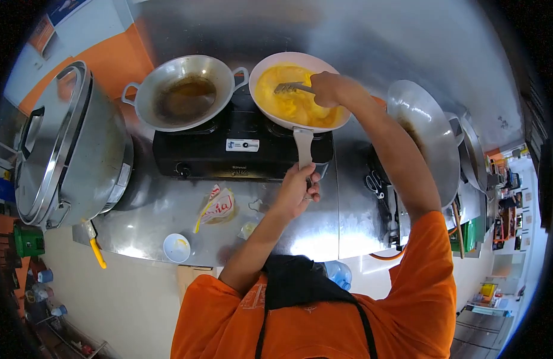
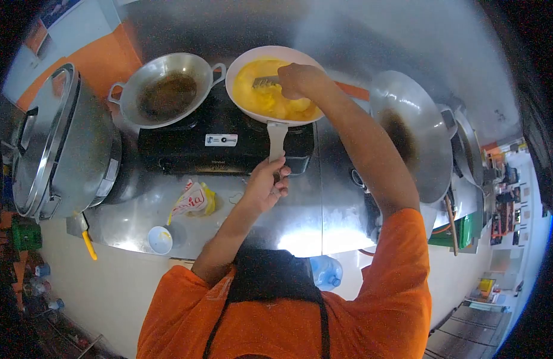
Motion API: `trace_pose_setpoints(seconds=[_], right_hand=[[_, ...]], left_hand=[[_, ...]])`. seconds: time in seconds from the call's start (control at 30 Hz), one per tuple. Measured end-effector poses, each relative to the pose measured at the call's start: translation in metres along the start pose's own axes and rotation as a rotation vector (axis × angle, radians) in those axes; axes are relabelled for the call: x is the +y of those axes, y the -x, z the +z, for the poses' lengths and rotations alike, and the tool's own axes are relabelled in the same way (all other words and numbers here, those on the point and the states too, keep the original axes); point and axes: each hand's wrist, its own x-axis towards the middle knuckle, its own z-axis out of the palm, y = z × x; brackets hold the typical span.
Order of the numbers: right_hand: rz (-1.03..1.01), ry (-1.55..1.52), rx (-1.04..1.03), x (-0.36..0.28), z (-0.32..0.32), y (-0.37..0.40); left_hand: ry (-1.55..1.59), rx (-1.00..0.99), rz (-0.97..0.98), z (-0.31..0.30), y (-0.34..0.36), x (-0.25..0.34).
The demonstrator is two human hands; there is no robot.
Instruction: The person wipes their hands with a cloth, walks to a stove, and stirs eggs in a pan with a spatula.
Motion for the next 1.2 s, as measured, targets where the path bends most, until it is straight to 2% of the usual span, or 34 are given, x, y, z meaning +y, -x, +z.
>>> trace_pose_setpoints(seconds=[0.27, 0.47, 0.57, 0.67, 0.87, 0.93, 1.17, 1.2], right_hand=[[0.009, -0.125, 0.072, -0.001, -0.015, -0.021], [0.043, -0.221, 0.122, 0.011, -0.002, -0.031], [0.061, -0.234, 0.003, 0.015, 0.000, -0.023], [0.008, -0.240, 0.044, 0.010, 0.006, -0.008], [-0.125, 0.004, -0.013, -0.011, 0.007, 0.014], [-0.138, 0.012, 0.012, -0.015, 0.008, 0.023], [-0.156, 0.044, 0.093, -0.013, 0.015, 0.053], [-0.153, 0.073, 0.056, -0.011, 0.014, 0.056]], left_hand=[[-0.028, 0.014, 0.013, 0.002, 0.002, 0.000], [-0.050, 0.040, 0.013, 0.005, 0.004, 0.002], [-0.064, 0.034, 0.011, 0.004, 0.002, 0.001], [-0.080, 0.041, 0.018, 0.004, 0.001, 0.002], [-0.051, 0.045, 0.029, 0.006, 0.003, 0.001], [-0.029, 0.082, 0.035, 0.008, 0.004, 0.001], [-0.013, 0.016, 0.041, 0.003, 0.001, 0.000], [-0.003, 0.035, 0.046, 0.004, 0.002, -0.001]])
